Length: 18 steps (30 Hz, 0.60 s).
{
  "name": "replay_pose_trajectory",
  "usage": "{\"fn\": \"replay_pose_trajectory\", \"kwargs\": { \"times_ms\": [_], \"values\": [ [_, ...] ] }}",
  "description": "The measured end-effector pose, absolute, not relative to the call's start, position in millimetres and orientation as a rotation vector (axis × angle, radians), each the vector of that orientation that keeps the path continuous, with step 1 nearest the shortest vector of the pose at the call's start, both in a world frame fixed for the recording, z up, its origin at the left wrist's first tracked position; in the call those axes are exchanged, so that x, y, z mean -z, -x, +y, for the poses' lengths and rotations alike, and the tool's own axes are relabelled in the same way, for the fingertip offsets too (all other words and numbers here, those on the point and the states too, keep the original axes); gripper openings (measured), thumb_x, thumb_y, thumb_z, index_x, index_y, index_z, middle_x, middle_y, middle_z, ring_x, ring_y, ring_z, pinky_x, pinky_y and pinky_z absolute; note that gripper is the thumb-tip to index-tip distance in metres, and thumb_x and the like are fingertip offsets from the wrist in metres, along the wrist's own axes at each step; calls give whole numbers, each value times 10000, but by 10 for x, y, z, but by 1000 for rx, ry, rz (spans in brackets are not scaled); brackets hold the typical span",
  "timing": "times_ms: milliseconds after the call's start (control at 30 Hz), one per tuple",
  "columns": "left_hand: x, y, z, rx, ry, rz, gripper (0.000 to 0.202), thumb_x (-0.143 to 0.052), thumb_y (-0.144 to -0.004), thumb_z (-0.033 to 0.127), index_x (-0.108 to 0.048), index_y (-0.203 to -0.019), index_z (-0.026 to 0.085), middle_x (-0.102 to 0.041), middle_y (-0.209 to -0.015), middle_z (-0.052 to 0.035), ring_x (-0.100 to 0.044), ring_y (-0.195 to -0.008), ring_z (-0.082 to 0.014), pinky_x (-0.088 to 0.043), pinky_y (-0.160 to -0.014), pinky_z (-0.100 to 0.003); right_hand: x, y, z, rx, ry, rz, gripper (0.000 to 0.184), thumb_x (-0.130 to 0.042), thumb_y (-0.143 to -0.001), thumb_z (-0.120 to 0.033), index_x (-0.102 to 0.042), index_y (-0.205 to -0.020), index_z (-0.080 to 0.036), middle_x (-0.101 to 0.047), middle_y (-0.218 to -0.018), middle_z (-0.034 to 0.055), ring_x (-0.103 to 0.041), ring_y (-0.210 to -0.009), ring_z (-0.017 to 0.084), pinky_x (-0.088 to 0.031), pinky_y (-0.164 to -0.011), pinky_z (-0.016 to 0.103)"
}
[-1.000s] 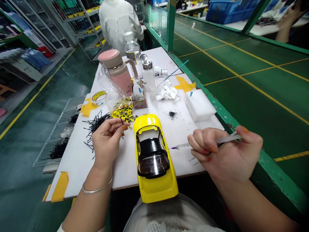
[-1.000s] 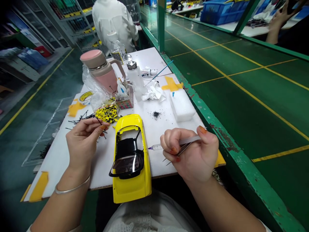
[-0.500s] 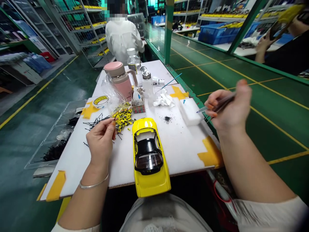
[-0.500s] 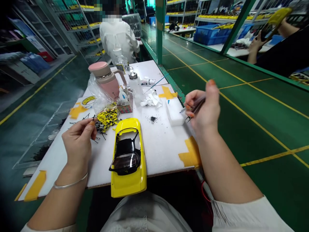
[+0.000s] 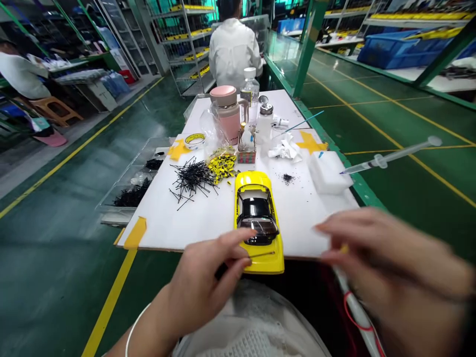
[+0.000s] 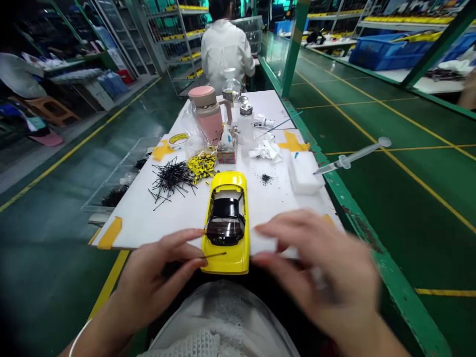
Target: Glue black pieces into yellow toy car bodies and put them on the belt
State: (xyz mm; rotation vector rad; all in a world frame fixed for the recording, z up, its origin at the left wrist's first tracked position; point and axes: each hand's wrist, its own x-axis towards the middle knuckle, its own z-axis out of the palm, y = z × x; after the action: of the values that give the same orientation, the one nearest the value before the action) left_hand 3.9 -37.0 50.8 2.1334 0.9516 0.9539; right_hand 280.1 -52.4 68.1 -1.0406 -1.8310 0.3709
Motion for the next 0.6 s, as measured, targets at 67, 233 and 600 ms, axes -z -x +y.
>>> {"fn": "replay_pose_trajectory", "kwargs": {
  "times_ms": [67,233,600],
  "values": [
    [-432,-67,-475,-936,-2264,893,564,-616,-949,74,-467,-1462,253,-790,-967,19,-750,-854,-107,-575,-844,-206,-565,-2549,-623,-392,954,-2002,127,-709,-941,-137,-754,-1038,-205,-729,-955,72,-706,-773,150,-578,-645,219],
    [-301,-73,-560,-954,-2314,842,579,-610,-959,87,-429,-1490,228,-789,-955,16,-745,-838,-120,-567,-823,-215,-313,-2333,-668,-466,948,-1972,141,-682,-931,-65,-741,-1002,-171,-717,-882,48,-686,-760,130,-574,-682,218],
    [-47,-20,-173,-1180,-1316,1186,387,-685,-932,255,-562,-1299,270,-646,-1213,-55,-615,-1191,-171,-566,-906,-244,-41,-2368,-501,-217,1210,-1878,99,-721,-922,-88,-755,-945,-177,-657,-810,3,-616,-677,83,-482,-623,186]
  ]
}}
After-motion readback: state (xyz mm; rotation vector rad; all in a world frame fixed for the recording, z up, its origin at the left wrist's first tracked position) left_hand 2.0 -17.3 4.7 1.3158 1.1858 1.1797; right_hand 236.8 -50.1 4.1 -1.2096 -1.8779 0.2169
